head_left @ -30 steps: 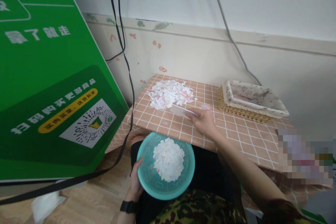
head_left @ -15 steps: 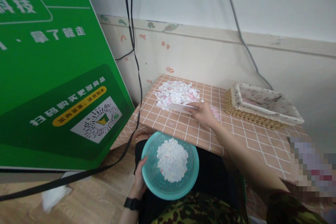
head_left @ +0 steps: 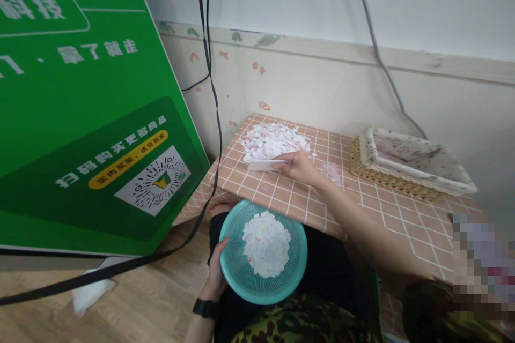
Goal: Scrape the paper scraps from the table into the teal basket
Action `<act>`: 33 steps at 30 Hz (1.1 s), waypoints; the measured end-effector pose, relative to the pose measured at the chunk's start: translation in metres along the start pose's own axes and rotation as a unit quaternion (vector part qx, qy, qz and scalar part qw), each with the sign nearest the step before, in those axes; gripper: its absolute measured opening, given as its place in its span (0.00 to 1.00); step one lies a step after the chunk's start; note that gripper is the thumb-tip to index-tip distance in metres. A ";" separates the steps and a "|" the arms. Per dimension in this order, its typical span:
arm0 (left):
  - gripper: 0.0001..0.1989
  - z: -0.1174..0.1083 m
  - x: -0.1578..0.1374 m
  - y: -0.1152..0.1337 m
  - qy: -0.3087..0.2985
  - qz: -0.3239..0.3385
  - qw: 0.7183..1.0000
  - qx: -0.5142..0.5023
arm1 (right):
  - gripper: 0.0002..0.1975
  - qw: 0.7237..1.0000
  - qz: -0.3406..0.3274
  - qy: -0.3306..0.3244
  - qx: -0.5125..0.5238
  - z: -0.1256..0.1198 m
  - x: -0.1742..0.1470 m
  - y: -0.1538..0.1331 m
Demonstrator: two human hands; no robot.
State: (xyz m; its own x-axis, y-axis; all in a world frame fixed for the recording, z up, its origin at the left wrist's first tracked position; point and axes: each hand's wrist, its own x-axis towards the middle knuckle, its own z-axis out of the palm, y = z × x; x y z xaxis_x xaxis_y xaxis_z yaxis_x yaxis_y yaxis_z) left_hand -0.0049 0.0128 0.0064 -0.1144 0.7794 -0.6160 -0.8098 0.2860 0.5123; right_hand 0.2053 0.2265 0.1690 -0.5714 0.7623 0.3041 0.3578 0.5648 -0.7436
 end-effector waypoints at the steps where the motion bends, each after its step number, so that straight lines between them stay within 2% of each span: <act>1: 0.10 0.000 0.000 0.000 -0.002 -0.002 1.000 -0.001 | 0.09 1.000 -0.004 -0.009 0.003 0.001 0.002 0.000; 7: 0.09 0.000 -0.002 0.001 -0.001 0.004 1.000 0.002 | 0.09 0.998 0.002 -0.055 -0.012 -0.015 -0.006 -0.003; 12: 0.09 0.002 -0.005 0.003 -0.011 -0.001 1.000 -0.001 | 0.09 0.998 -0.008 -0.016 -0.058 -0.022 -0.021 -0.013; 14: 0.09 0.003 -0.006 0.004 -0.016 -0.006 1.000 -0.001 | 0.10 0.993 -0.008 0.028 -0.112 -0.010 -0.032 -0.027; 16: 0.08 0.004 -0.006 0.005 -0.015 -0.006 1.000 0.001 | 0.13 0.978 -0.028 0.076 -0.191 0.013 -0.045 -0.045; 20: 0.07 0.005 -0.005 0.005 -0.010 0.007 1.000 0.005 | 0.18 0.942 -0.173 0.035 -0.286 0.072 -0.064 -0.070; 22: 0.06 0.005 -0.005 0.004 -0.006 0.019 1.000 0.009 | 0.17 0.923 -0.195 0.023 -0.331 0.093 -0.066 -0.071; 24: 0.06 0.004 -0.004 0.004 0.000 0.024 1.000 0.014 | 0.17 0.910 -0.187 0.028 -0.368 0.104 -0.066 -0.067; 27: 0.07 0.002 -0.003 0.003 0.004 0.026 0.999 0.020 | 0.18 0.908 -0.150 0.046 -0.389 0.099 -0.067 -0.057; 33: 0.07 -0.003 0.002 0.000 0.005 0.020 0.999 0.030 | 0.21 0.923 -0.071 0.091 -0.366 0.062 -0.086 -0.038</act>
State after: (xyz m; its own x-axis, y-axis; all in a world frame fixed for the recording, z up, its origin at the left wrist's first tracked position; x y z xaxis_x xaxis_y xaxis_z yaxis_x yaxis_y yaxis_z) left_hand -0.0065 0.0127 0.0037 -0.1515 0.7856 -0.5999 -0.7689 0.2878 0.5710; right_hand 0.1949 0.1195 0.1339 -0.5407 0.6670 0.5127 0.7309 0.6742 -0.1063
